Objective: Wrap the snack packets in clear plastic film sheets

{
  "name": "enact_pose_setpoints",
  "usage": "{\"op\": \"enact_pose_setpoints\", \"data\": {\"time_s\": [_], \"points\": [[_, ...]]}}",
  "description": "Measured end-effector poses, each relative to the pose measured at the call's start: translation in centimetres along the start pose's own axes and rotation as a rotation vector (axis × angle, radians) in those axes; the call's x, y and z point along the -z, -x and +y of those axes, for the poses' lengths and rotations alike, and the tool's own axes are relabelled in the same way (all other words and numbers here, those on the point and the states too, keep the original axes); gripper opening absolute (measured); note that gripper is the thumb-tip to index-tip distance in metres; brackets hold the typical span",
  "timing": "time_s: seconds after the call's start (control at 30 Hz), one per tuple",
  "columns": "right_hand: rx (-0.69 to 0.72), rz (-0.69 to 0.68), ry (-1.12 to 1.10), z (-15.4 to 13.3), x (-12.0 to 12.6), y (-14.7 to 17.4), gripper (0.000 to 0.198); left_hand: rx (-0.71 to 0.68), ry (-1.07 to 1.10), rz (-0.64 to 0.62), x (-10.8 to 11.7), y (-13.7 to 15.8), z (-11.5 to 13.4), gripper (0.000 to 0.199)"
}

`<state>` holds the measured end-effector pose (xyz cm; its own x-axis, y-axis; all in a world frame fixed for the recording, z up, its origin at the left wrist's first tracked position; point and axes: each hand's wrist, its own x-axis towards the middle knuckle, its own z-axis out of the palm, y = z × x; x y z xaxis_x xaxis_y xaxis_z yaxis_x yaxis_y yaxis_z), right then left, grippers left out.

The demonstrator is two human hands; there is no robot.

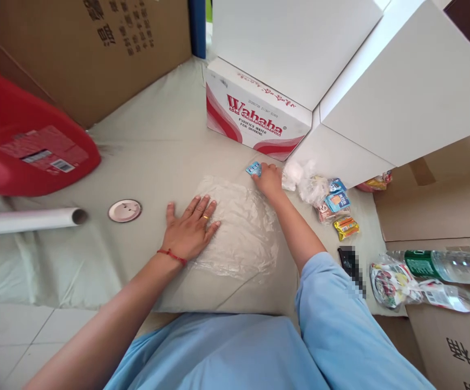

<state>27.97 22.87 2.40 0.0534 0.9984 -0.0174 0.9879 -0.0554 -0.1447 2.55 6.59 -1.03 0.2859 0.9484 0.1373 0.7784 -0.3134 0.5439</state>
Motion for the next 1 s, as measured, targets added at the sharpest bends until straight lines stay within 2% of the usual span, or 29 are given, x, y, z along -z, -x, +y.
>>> {"op": "enact_pose_setpoints", "data": {"time_s": [0.07,0.2,0.37,0.47,0.53,0.6,0.67,0.73,0.8,0.87,0.93,1.0], "points": [[-0.023,0.045,-0.005,0.3,-0.4,1.3,0.051,0.017,-0.07,-0.049,0.2,0.0,0.2,0.062],[-0.009,0.187,-0.11,2.3,-0.1,4.6,0.055,0.042,-0.221,-0.138,0.5,0.1,0.5,0.068],[0.126,0.319,-0.215,3.3,2.5,8.4,0.026,0.027,-0.257,-0.154,0.7,0.0,0.3,0.066],[0.218,0.407,-0.433,2.2,4.1,10.4,0.023,0.025,-0.26,-0.151,0.6,0.0,0.2,0.065],[0.291,0.335,-0.62,1.0,4.5,11.6,0.019,0.029,-0.26,-0.144,0.6,0.0,0.2,0.064],[0.378,0.191,-0.749,-0.1,4.0,12.4,0.018,0.027,-0.258,-0.135,0.6,0.0,0.2,0.063],[0.45,0.049,-0.757,-1.1,2.7,13.0,0.017,0.023,-0.258,-0.126,0.6,0.0,0.3,0.063],[0.45,-0.035,-0.634,-1.8,0.7,13.4,0.019,0.017,-0.258,-0.118,0.6,0.0,0.3,0.063],[0.394,-0.018,-0.466,-2.1,-1.1,13.7,0.023,0.017,-0.257,-0.114,0.7,0.0,0.4,0.063],[0.352,0.068,-0.353,-2.1,-2.2,14.3,0.024,0.02,-0.256,-0.118,0.7,-0.1,0.4,0.062],[0.343,0.148,-0.334,-2.0,-2.5,15.2,0.022,0.026,-0.254,-0.124,0.7,-0.1,0.4,0.062],[0.365,0.17,-0.395,-1.7,-2.1,16.7,0.023,0.032,-0.248,-0.126,0.8,-0.2,0.4,0.062]]}}
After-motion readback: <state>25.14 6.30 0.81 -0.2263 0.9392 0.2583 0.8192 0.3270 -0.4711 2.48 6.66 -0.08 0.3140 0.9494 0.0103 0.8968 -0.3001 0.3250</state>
